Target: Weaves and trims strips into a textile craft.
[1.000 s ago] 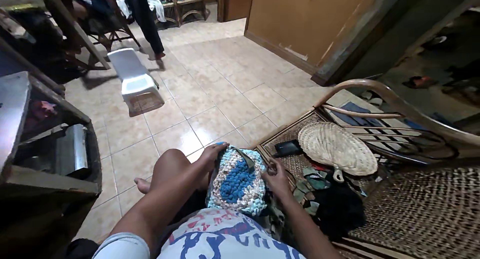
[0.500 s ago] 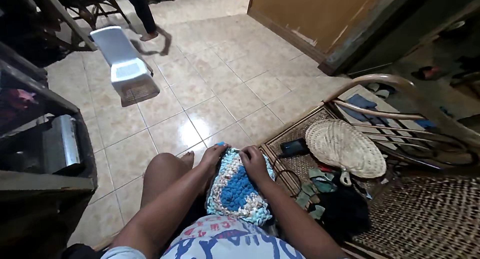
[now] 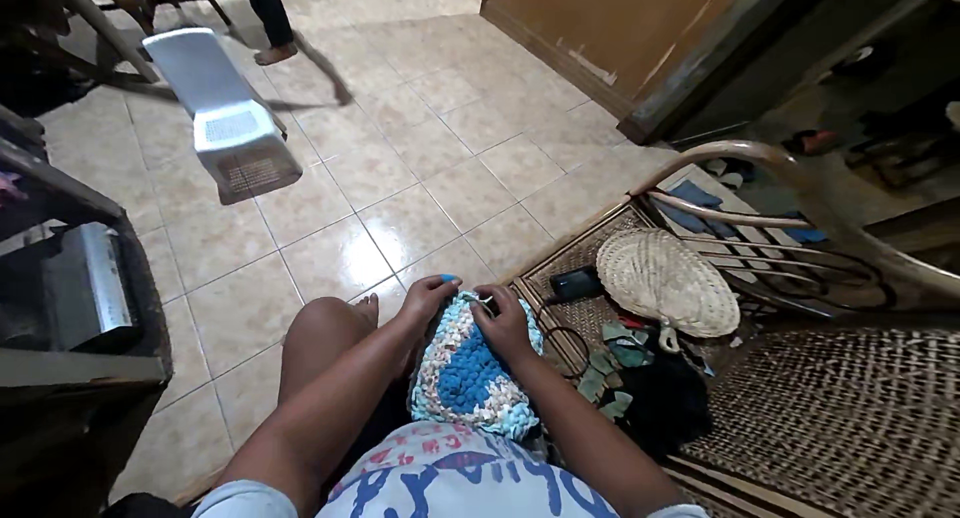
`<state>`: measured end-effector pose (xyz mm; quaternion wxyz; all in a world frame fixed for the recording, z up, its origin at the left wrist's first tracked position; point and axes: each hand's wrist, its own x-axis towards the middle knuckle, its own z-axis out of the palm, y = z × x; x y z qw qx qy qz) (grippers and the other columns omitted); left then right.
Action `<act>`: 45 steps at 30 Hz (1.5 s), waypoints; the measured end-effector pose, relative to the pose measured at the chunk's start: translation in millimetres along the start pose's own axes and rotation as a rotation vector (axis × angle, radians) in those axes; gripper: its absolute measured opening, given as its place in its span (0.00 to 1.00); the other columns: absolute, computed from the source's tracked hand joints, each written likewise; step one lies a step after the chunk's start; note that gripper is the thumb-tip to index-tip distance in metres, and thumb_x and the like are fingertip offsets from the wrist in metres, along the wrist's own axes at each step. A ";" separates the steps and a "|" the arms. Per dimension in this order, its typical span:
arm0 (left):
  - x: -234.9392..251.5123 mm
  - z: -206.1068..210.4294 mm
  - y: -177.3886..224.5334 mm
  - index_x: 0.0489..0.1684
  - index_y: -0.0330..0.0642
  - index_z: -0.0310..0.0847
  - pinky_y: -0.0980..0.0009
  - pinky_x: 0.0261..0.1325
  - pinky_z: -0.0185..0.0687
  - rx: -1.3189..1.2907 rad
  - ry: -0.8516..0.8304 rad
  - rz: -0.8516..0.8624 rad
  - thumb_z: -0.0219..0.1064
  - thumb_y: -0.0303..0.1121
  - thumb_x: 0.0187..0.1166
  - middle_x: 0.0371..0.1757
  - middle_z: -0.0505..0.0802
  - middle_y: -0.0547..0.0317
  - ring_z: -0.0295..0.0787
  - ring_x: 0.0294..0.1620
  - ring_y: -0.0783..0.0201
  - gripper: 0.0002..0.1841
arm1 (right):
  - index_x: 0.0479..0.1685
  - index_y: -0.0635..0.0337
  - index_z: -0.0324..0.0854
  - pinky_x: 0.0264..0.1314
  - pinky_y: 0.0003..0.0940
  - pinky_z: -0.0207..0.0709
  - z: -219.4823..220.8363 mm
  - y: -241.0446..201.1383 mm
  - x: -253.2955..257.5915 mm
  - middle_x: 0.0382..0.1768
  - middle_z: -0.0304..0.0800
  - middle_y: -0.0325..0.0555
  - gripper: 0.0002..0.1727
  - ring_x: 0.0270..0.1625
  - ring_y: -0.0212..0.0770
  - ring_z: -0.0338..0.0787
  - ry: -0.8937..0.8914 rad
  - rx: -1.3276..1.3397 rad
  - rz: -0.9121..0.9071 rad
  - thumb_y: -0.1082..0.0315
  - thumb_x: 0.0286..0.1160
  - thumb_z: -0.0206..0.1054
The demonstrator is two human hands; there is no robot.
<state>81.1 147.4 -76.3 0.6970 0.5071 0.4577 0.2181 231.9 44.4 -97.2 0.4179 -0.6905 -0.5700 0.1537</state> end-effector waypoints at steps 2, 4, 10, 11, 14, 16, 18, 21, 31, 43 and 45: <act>2.7 -0.7 5.0 0.54 0.33 0.86 0.64 0.50 0.84 0.073 -0.027 0.020 0.68 0.39 0.85 0.43 0.91 0.49 0.86 0.40 0.64 0.15 | 0.57 0.64 0.88 0.51 0.41 0.86 -2.5 -3.8 1.7 0.50 0.91 0.56 0.18 0.45 0.45 0.91 -0.040 0.022 0.055 0.62 0.77 0.67; 6.0 -1.1 11.3 0.55 0.33 0.86 0.59 0.55 0.84 0.114 -0.057 0.010 0.67 0.41 0.85 0.47 0.91 0.46 0.88 0.45 0.60 0.18 | 0.62 0.63 0.86 0.61 0.45 0.83 -11.8 -12.4 13.7 0.58 0.89 0.56 0.19 0.55 0.47 0.90 -0.185 0.030 0.194 0.60 0.83 0.64; 13.1 -7.9 4.6 0.54 0.31 0.84 0.65 0.51 0.83 -0.013 -0.106 0.006 0.60 0.43 0.90 0.42 0.90 0.50 0.86 0.40 0.65 0.19 | 0.56 0.70 0.87 0.74 0.54 0.72 -15.5 -24.7 64.4 0.63 0.83 0.65 0.20 0.67 0.58 0.82 -0.538 -0.036 0.234 0.59 0.87 0.63; 11.5 -10.1 4.1 0.55 0.31 0.84 0.67 0.50 0.83 -0.050 -0.085 0.008 0.60 0.42 0.90 0.42 0.89 0.51 0.85 0.39 0.66 0.19 | 0.52 0.70 0.85 0.66 0.48 0.76 -13.0 -27.3 67.7 0.56 0.85 0.60 0.18 0.58 0.51 0.85 -0.563 0.009 0.254 0.60 0.88 0.63; 3.3 -19.0 3.5 0.70 0.35 0.79 0.66 0.55 0.84 -0.154 -0.077 0.000 0.60 0.40 0.90 0.55 0.90 0.49 0.89 0.48 0.64 0.20 | 0.46 0.65 0.82 0.38 0.31 0.74 -3.4 -23.6 68.0 0.33 0.81 0.44 0.15 0.31 0.32 0.77 -0.538 0.230 0.372 0.60 0.88 0.62; -1.0 -25.1 1.2 0.75 0.34 0.73 0.62 0.62 0.84 -0.096 -0.149 0.010 0.67 0.35 0.85 0.64 0.87 0.45 0.87 0.57 0.60 0.23 | 0.44 0.65 0.82 0.38 0.29 0.74 -1.4 -20.2 65.2 0.32 0.82 0.42 0.14 0.30 0.30 0.78 -0.491 0.309 0.397 0.61 0.88 0.63; -5.1 -24.4 0.0 0.73 0.32 0.73 0.64 0.60 0.83 -0.032 -0.151 0.022 0.73 0.31 0.79 0.59 0.89 0.47 0.86 0.54 0.63 0.25 | 0.42 0.64 0.82 0.35 0.27 0.75 0.3 -18.6 62.4 0.31 0.83 0.41 0.11 0.29 0.29 0.79 -0.439 0.353 0.407 0.63 0.86 0.65; -7.6 -16.7 0.6 0.70 0.30 0.75 0.67 0.57 0.84 -0.035 -0.121 0.048 0.74 0.26 0.76 0.53 0.91 0.48 0.88 0.48 0.66 0.24 | 0.43 0.63 0.82 0.34 0.25 0.76 1.5 -16.7 60.1 0.32 0.84 0.40 0.09 0.29 0.28 0.80 -0.396 0.405 0.403 0.65 0.84 0.66; -6.7 -8.0 -14.8 0.63 0.32 0.66 0.66 0.51 0.85 -0.065 -0.074 0.106 0.71 0.21 0.76 0.48 0.88 0.48 0.88 0.43 0.65 0.21 | 0.41 0.64 0.82 0.39 0.27 0.77 6.4 -11.5 55.4 0.31 0.83 0.40 0.07 0.32 0.28 0.80 -0.326 0.412 0.343 0.68 0.83 0.68; -15.0 -9.5 -16.1 0.64 0.32 0.68 0.70 0.47 0.82 -0.103 -0.046 0.095 0.64 0.25 0.84 0.46 0.88 0.51 0.85 0.39 0.69 0.15 | 0.36 0.66 0.90 0.61 0.51 0.81 1.9 -28.7 27.7 0.48 0.89 0.58 0.08 0.55 0.54 0.88 -0.136 -0.056 -0.023 0.69 0.67 0.74; -15.1 -9.1 -16.3 0.64 0.32 0.68 0.70 0.49 0.83 -0.085 -0.040 0.119 0.66 0.25 0.83 0.46 0.89 0.50 0.86 0.40 0.69 0.16 | 0.37 0.66 0.91 0.60 0.54 0.81 4.6 -38.2 21.5 0.45 0.90 0.58 0.08 0.52 0.57 0.88 -0.113 -0.179 0.000 0.68 0.70 0.73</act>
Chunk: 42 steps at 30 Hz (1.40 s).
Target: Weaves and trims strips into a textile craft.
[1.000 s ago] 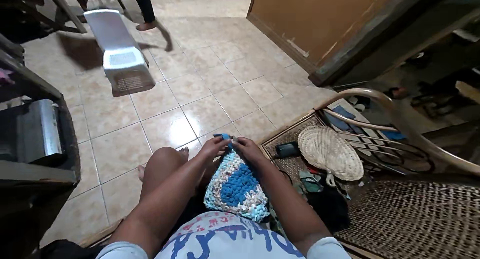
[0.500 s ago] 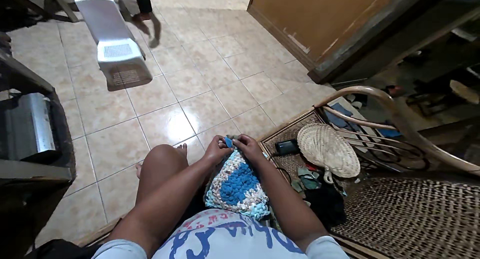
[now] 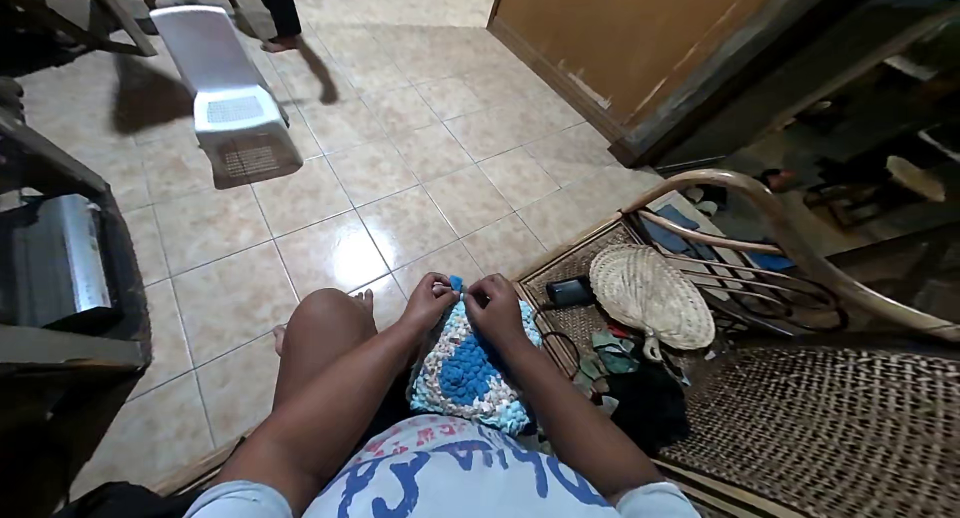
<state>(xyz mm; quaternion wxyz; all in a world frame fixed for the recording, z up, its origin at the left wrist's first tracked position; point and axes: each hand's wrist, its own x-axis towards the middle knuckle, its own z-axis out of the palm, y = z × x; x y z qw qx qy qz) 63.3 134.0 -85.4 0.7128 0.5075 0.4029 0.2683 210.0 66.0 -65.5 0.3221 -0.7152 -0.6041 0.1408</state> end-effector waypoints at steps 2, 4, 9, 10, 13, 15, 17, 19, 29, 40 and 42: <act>0.2 0.2 -0.4 0.62 0.32 0.69 0.70 0.49 0.83 0.006 0.009 0.026 0.67 0.23 0.81 0.45 0.89 0.51 0.87 0.40 0.69 0.16 | 0.38 0.66 0.91 0.60 0.54 0.81 0.9 -7.1 -2.9 0.44 0.90 0.57 0.09 0.52 0.57 0.89 0.019 -0.053 0.037 0.67 0.71 0.72; -0.7 0.6 -0.1 0.60 0.31 0.70 0.71 0.50 0.84 0.002 0.018 0.052 0.68 0.22 0.79 0.44 0.89 0.51 0.87 0.40 0.69 0.16 | 0.39 0.66 0.90 0.59 0.54 0.81 1.2 -11.6 -3.8 0.43 0.90 0.57 0.10 0.50 0.56 0.89 0.018 -0.071 0.063 0.67 0.72 0.72; -0.2 0.9 -2.9 0.60 0.31 0.72 0.68 0.49 0.84 0.038 0.028 0.081 0.70 0.26 0.79 0.42 0.90 0.52 0.88 0.39 0.68 0.16 | 0.36 0.69 0.88 0.56 0.54 0.81 8.8 -15.0 -3.0 0.38 0.89 0.57 0.10 0.47 0.56 0.89 0.021 -0.056 0.100 0.67 0.71 0.71; 0.5 1.0 -3.4 0.59 0.32 0.72 0.69 0.49 0.84 0.032 0.030 0.081 0.71 0.26 0.79 0.41 0.91 0.53 0.88 0.38 0.68 0.16 | 0.34 0.69 0.87 0.55 0.53 0.82 11.9 -13.9 -3.6 0.37 0.89 0.57 0.10 0.46 0.56 0.89 0.040 -0.069 0.080 0.67 0.70 0.71; 1.2 1.4 -5.7 0.58 0.32 0.74 0.70 0.49 0.84 0.015 0.039 0.065 0.72 0.27 0.78 0.40 0.91 0.54 0.87 0.38 0.69 0.16 | 0.34 0.69 0.86 0.56 0.54 0.82 16.9 -11.9 -4.1 0.39 0.88 0.59 0.12 0.48 0.58 0.89 0.025 -0.118 0.063 0.66 0.71 0.71; 0.6 2.3 -5.8 0.59 0.32 0.74 0.70 0.47 0.84 0.011 0.054 0.044 0.72 0.27 0.79 0.40 0.91 0.54 0.88 0.37 0.70 0.16 | 0.34 0.70 0.86 0.56 0.55 0.81 18.7 -10.8 -4.5 0.39 0.88 0.60 0.12 0.49 0.60 0.89 0.020 -0.136 0.063 0.66 0.71 0.70; -1.4 3.3 -2.7 0.62 0.33 0.74 0.71 0.46 0.84 0.006 0.070 0.017 0.70 0.28 0.81 0.41 0.92 0.54 0.87 0.37 0.69 0.16 | 0.35 0.70 0.86 0.55 0.53 0.83 19.4 -9.0 -7.4 0.39 0.89 0.59 0.10 0.48 0.58 0.90 0.064 -0.118 0.042 0.68 0.72 0.68; -2.8 3.5 -1.2 0.64 0.33 0.75 0.71 0.46 0.83 -0.012 0.087 0.000 0.69 0.29 0.82 0.42 0.92 0.54 0.87 0.37 0.69 0.17 | 0.40 0.69 0.88 0.58 0.52 0.83 18.3 -8.8 -11.2 0.42 0.90 0.58 0.10 0.49 0.56 0.90 0.090 -0.062 0.050 0.69 0.75 0.68; -7.4 12.3 -5.8 0.65 0.29 0.78 0.71 0.51 0.85 -0.025 0.133 0.061 0.70 0.27 0.81 0.45 0.93 0.52 0.89 0.41 0.70 0.18 | 0.37 0.68 0.86 0.55 0.57 0.79 24.1 -20.4 -9.1 0.41 0.88 0.59 0.10 0.49 0.58 0.88 0.102 -0.055 0.230 0.67 0.71 0.69; -5.3 8.8 -5.7 0.66 0.32 0.78 0.72 0.47 0.83 -0.058 0.128 -0.014 0.69 0.27 0.82 0.44 0.92 0.54 0.87 0.38 0.70 0.17 | 0.34 0.70 0.85 0.54 0.56 0.80 32.5 -9.7 -12.6 0.39 0.87 0.59 0.10 0.48 0.59 0.88 0.112 -0.100 0.105 0.68 0.68 0.70; -4.5 6.6 -2.6 0.67 0.34 0.77 0.71 0.46 0.83 -0.098 0.110 -0.062 0.67 0.28 0.83 0.45 0.91 0.53 0.87 0.39 0.69 0.17 | 0.36 0.70 0.86 0.53 0.54 0.82 30.1 -8.3 -13.2 0.39 0.88 0.59 0.09 0.46 0.57 0.89 0.121 -0.056 0.082 0.69 0.69 0.68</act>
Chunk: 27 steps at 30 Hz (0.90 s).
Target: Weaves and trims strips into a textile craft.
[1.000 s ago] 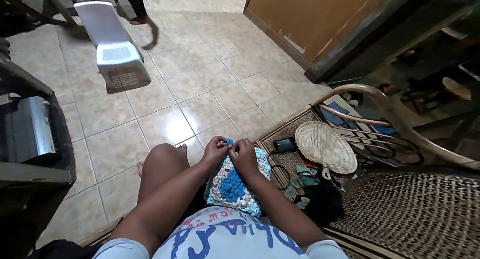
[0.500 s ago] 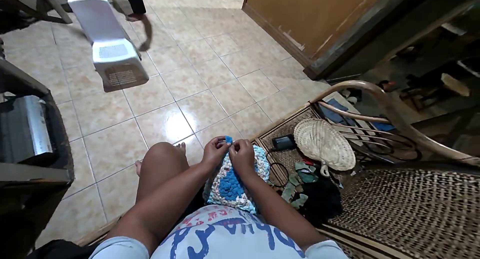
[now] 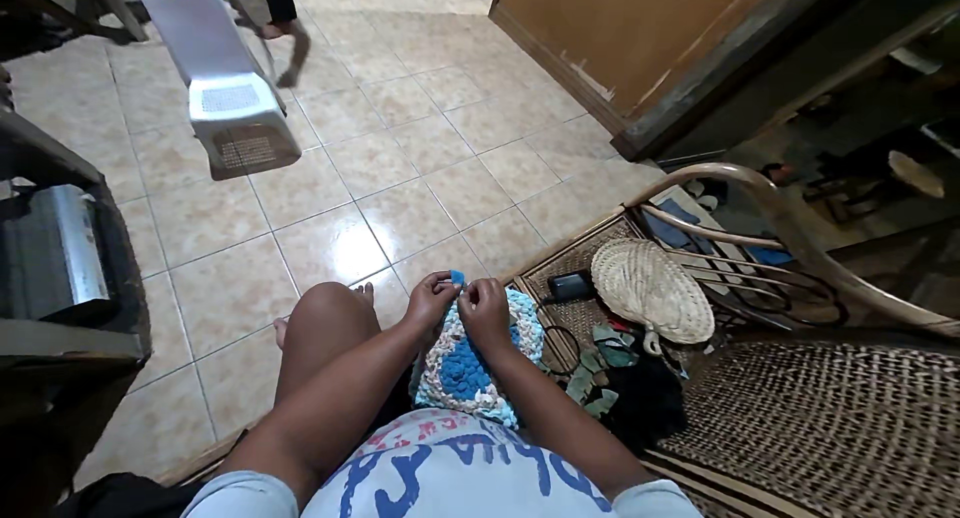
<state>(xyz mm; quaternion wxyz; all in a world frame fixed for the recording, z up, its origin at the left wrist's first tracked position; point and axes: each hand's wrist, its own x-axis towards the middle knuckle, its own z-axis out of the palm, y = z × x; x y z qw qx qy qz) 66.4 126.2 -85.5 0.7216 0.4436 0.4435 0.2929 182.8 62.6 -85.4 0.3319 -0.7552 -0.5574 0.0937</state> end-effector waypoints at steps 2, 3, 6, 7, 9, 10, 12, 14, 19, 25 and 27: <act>3.0 -2.9 4.6 0.72 0.36 0.74 0.67 0.48 0.85 -0.030 -0.036 -0.053 0.65 0.28 0.85 0.50 0.91 0.50 0.88 0.42 0.65 0.19 | 0.45 0.71 0.86 0.56 0.49 0.83 -10.0 1.4 2.4 0.45 0.87 0.60 0.11 0.49 0.54 0.89 -0.018 0.109 0.053 0.69 0.76 0.66; 3.8 -3.4 7.5 0.74 0.37 0.73 0.66 0.49 0.85 -0.040 -0.047 -0.074 0.64 0.28 0.85 0.51 0.90 0.49 0.88 0.43 0.63 0.20 | 0.49 0.71 0.85 0.57 0.47 0.84 -15.7 4.0 4.9 0.49 0.87 0.61 0.12 0.51 0.52 0.89 -0.012 0.156 0.078 0.69 0.78 0.64; 4.7 -3.3 12.5 0.78 0.39 0.69 0.64 0.50 0.84 -0.050 -0.083 -0.109 0.62 0.30 0.88 0.54 0.89 0.48 0.87 0.45 0.61 0.21 | 0.59 0.70 0.85 0.71 0.53 0.78 -32.8 18.9 18.5 0.62 0.86 0.63 0.16 0.66 0.57 0.85 -0.077 0.152 0.084 0.69 0.83 0.60; 6.4 -3.3 12.2 0.79 0.40 0.68 0.64 0.50 0.84 -0.038 -0.102 -0.105 0.62 0.31 0.87 0.54 0.89 0.48 0.87 0.45 0.62 0.22 | 0.60 0.69 0.86 0.74 0.56 0.74 -37.8 25.4 24.7 0.64 0.86 0.63 0.16 0.69 0.59 0.84 -0.148 0.112 0.058 0.68 0.84 0.60; 12.5 -4.1 9.0 0.80 0.38 0.66 0.64 0.51 0.84 0.049 -0.134 -0.052 0.69 0.32 0.83 0.51 0.89 0.49 0.87 0.43 0.63 0.28 | 0.60 0.67 0.86 0.76 0.58 0.71 -45.6 32.7 37.0 0.63 0.87 0.61 0.18 0.69 0.58 0.84 -0.358 0.079 0.073 0.62 0.90 0.58; 15.4 -4.4 7.6 0.80 0.38 0.66 0.64 0.53 0.84 0.118 -0.131 -0.011 0.73 0.31 0.79 0.49 0.91 0.49 0.87 0.43 0.64 0.31 | 0.58 0.67 0.87 0.72 0.56 0.75 -45.6 34.6 40.5 0.58 0.89 0.60 0.19 0.64 0.56 0.87 -0.420 0.089 0.089 0.61 0.91 0.57; 18.9 -3.3 5.6 0.79 0.37 0.67 0.63 0.52 0.85 0.203 -0.101 0.073 0.76 0.29 0.75 0.46 0.92 0.49 0.89 0.41 0.64 0.32 | 0.56 0.68 0.86 0.68 0.54 0.77 -43.1 36.5 43.5 0.54 0.89 0.60 0.20 0.59 0.54 0.88 -0.465 0.110 0.108 0.59 0.92 0.55; 19.1 -3.3 4.6 0.79 0.36 0.67 0.65 0.52 0.85 0.184 -0.106 0.107 0.75 0.26 0.76 0.46 0.92 0.49 0.89 0.41 0.65 0.31 | 0.53 0.70 0.86 0.65 0.52 0.77 -40.7 35.9 43.8 0.51 0.87 0.62 0.21 0.56 0.54 0.87 -0.433 0.118 0.102 0.59 0.92 0.55; 12.1 -3.5 8.5 0.83 0.38 0.63 0.67 0.50 0.84 0.024 -0.150 0.099 0.62 0.28 0.87 0.45 0.91 0.48 0.88 0.39 0.66 0.26 | 0.49 0.72 0.87 0.70 0.55 0.73 -45.1 28.8 50.0 0.53 0.87 0.64 0.28 0.61 0.57 0.85 -0.496 0.117 0.075 0.53 0.93 0.52; 7.1 -1.3 14.4 0.87 0.39 0.53 0.65 0.54 0.86 0.080 -0.099 0.171 0.64 0.28 0.85 0.49 0.92 0.47 0.90 0.43 0.66 0.32 | 0.53 0.67 0.84 0.42 0.35 0.74 -56.3 3.5 65.5 0.33 0.79 0.45 0.31 0.32 0.35 0.76 -0.757 0.241 0.322 0.46 0.94 0.47; 8.1 -3.2 15.6 0.89 0.40 0.49 0.63 0.54 0.86 0.115 -0.053 0.188 0.68 0.27 0.82 0.52 0.91 0.45 0.91 0.44 0.63 0.37 | 0.51 0.65 0.84 0.41 0.31 0.75 -53.2 -0.3 64.5 0.35 0.82 0.43 0.22 0.32 0.31 0.77 -0.702 0.347 0.318 0.53 0.91 0.57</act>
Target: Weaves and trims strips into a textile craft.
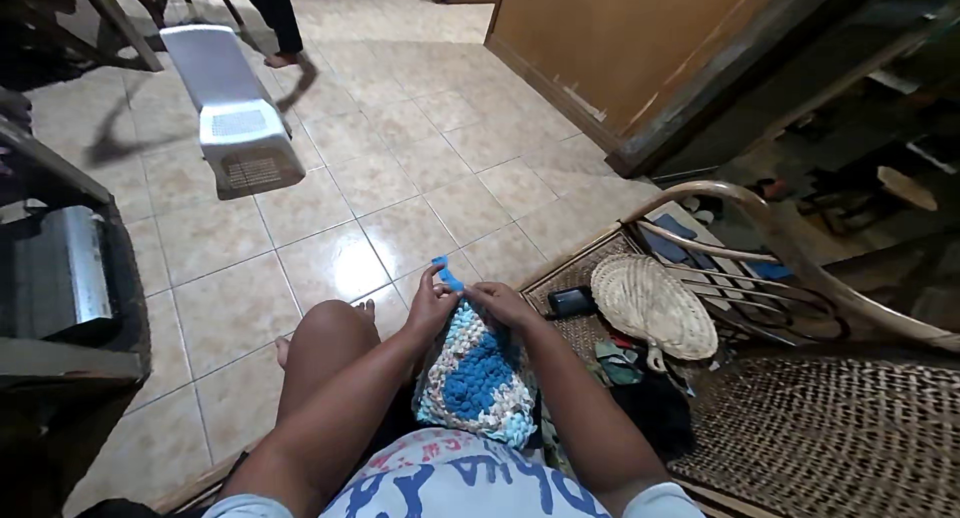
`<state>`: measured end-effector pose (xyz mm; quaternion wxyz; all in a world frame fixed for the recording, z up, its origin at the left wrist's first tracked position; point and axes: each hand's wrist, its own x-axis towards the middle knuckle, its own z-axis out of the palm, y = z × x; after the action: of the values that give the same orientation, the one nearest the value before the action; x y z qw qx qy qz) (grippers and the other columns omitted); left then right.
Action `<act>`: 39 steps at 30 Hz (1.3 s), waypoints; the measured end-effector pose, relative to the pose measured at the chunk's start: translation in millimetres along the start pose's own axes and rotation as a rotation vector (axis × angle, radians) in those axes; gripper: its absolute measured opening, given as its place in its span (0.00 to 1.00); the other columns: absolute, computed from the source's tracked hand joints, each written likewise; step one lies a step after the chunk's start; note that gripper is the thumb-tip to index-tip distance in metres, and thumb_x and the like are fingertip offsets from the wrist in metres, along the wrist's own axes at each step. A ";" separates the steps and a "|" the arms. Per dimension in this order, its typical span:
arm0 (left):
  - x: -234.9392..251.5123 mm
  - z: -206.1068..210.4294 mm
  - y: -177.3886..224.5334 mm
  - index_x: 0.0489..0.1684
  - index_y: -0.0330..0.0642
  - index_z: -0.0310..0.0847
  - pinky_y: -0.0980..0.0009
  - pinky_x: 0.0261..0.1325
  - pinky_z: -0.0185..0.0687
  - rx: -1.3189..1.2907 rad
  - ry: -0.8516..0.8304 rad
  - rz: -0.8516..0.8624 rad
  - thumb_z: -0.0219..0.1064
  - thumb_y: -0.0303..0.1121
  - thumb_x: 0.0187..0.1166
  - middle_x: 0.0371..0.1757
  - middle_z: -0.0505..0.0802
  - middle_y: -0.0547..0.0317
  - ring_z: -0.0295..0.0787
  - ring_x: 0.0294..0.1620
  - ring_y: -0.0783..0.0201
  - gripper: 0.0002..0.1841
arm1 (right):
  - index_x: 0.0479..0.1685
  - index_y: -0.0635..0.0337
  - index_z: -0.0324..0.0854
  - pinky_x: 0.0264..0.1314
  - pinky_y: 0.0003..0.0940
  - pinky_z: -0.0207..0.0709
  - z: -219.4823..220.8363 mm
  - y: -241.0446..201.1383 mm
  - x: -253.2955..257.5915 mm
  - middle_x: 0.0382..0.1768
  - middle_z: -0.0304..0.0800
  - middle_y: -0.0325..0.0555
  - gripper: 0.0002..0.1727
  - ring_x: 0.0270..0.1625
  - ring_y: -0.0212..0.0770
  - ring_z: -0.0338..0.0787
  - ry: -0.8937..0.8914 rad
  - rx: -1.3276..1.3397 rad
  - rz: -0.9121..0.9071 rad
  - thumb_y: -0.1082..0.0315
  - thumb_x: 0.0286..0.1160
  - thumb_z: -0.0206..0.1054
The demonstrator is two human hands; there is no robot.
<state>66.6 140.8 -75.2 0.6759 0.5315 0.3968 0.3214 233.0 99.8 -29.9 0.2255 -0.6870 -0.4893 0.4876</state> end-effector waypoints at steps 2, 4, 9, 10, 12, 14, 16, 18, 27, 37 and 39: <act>1.3 -1.3 1.7 0.90 0.42 0.47 0.63 0.51 0.87 0.029 0.032 0.004 0.71 0.26 0.78 0.53 0.91 0.44 0.91 0.43 0.61 0.41 | 0.49 0.65 0.85 0.38 0.28 0.76 5.9 -3.9 -0.1 0.35 0.84 0.42 0.16 0.31 0.29 0.79 0.042 0.026 -0.028 0.58 0.88 0.63; 1.3 -0.5 2.5 0.91 0.43 0.46 0.65 0.48 0.88 0.045 0.047 0.013 0.72 0.26 0.78 0.50 0.90 0.45 0.91 0.40 0.62 0.43 | 0.46 0.64 0.85 0.38 0.27 0.75 11.1 -5.6 0.1 0.35 0.85 0.41 0.14 0.31 0.28 0.79 0.084 0.073 -0.031 0.60 0.85 0.66; -4.6 1.1 -3.1 0.90 0.41 0.49 0.60 0.57 0.82 0.008 -0.005 -0.044 0.62 0.32 0.86 0.55 0.87 0.43 0.87 0.49 0.59 0.34 | 0.44 0.63 0.86 0.34 0.27 0.73 14.5 -5.0 2.8 0.32 0.84 0.42 0.10 0.28 0.30 0.78 0.204 0.221 0.005 0.64 0.85 0.66; -6.5 1.6 -4.1 0.90 0.40 0.50 0.61 0.57 0.83 0.003 -0.016 -0.060 0.65 0.32 0.84 0.54 0.88 0.45 0.87 0.48 0.61 0.36 | 0.45 0.63 0.86 0.34 0.27 0.74 14.3 -4.4 3.0 0.32 0.85 0.42 0.09 0.28 0.29 0.78 0.205 0.231 0.000 0.65 0.84 0.66; -7.7 2.2 -5.1 0.89 0.39 0.53 0.65 0.55 0.84 0.021 -0.041 -0.066 0.70 0.32 0.81 0.51 0.90 0.48 0.88 0.45 0.65 0.37 | 0.45 0.63 0.86 0.30 0.25 0.72 15.5 -3.6 4.0 0.31 0.85 0.41 0.09 0.25 0.28 0.77 0.204 0.240 -0.005 0.65 0.84 0.67; -7.9 3.6 -4.4 0.89 0.39 0.53 0.68 0.55 0.84 0.038 -0.061 -0.044 0.70 0.29 0.81 0.51 0.90 0.49 0.88 0.44 0.67 0.37 | 0.46 0.63 0.86 0.29 0.24 0.72 16.2 -3.0 4.1 0.31 0.85 0.41 0.08 0.25 0.28 0.77 0.207 0.249 -0.014 0.66 0.83 0.68; -7.2 4.9 -4.1 0.89 0.40 0.53 0.69 0.54 0.85 0.041 -0.070 -0.010 0.69 0.25 0.80 0.53 0.90 0.48 0.88 0.44 0.67 0.38 | 0.45 0.63 0.85 0.33 0.26 0.74 16.0 -0.5 5.4 0.33 0.86 0.42 0.08 0.28 0.29 0.79 0.225 0.244 -0.031 0.66 0.83 0.68; -7.7 4.8 -5.4 0.89 0.39 0.52 0.69 0.55 0.85 0.049 -0.086 0.026 0.68 0.24 0.79 0.55 0.89 0.47 0.89 0.46 0.67 0.38 | 0.45 0.63 0.86 0.40 0.28 0.77 15.0 1.5 5.0 0.35 0.87 0.42 0.09 0.33 0.29 0.81 0.241 0.231 -0.042 0.65 0.83 0.68; -15.5 4.0 -12.9 0.67 0.33 0.83 0.64 0.67 0.81 0.323 -0.135 0.340 0.60 0.25 0.83 0.61 0.90 0.42 0.89 0.59 0.61 0.17 | 0.46 0.64 0.87 0.47 0.31 0.79 12.8 8.5 6.3 0.37 0.88 0.44 0.09 0.38 0.31 0.84 0.310 0.209 -0.095 0.67 0.83 0.68; -3.6 0.3 -4.8 0.58 0.32 0.85 0.71 0.53 0.85 -0.013 -0.135 0.070 0.69 0.26 0.81 0.49 0.92 0.51 0.88 0.42 0.70 0.12 | 0.62 0.66 0.79 0.56 0.31 0.85 -11.5 21.4 -10.2 0.49 0.89 0.47 0.16 0.47 0.32 0.89 0.002 0.045 -0.283 0.71 0.78 0.70; -3.0 0.3 -5.4 0.59 0.32 0.83 0.71 0.52 0.85 -0.027 -0.140 0.076 0.68 0.25 0.81 0.48 0.91 0.52 0.87 0.42 0.70 0.12 | 0.57 0.66 0.82 0.51 0.29 0.84 -12.6 21.6 -12.4 0.43 0.90 0.44 0.13 0.41 0.30 0.88 0.012 0.014 -0.298 0.71 0.77 0.71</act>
<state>65.5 136.9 -79.9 0.6963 0.5582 0.3239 0.3140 253.4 81.8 -36.0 0.3031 -0.6079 -0.5812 0.4481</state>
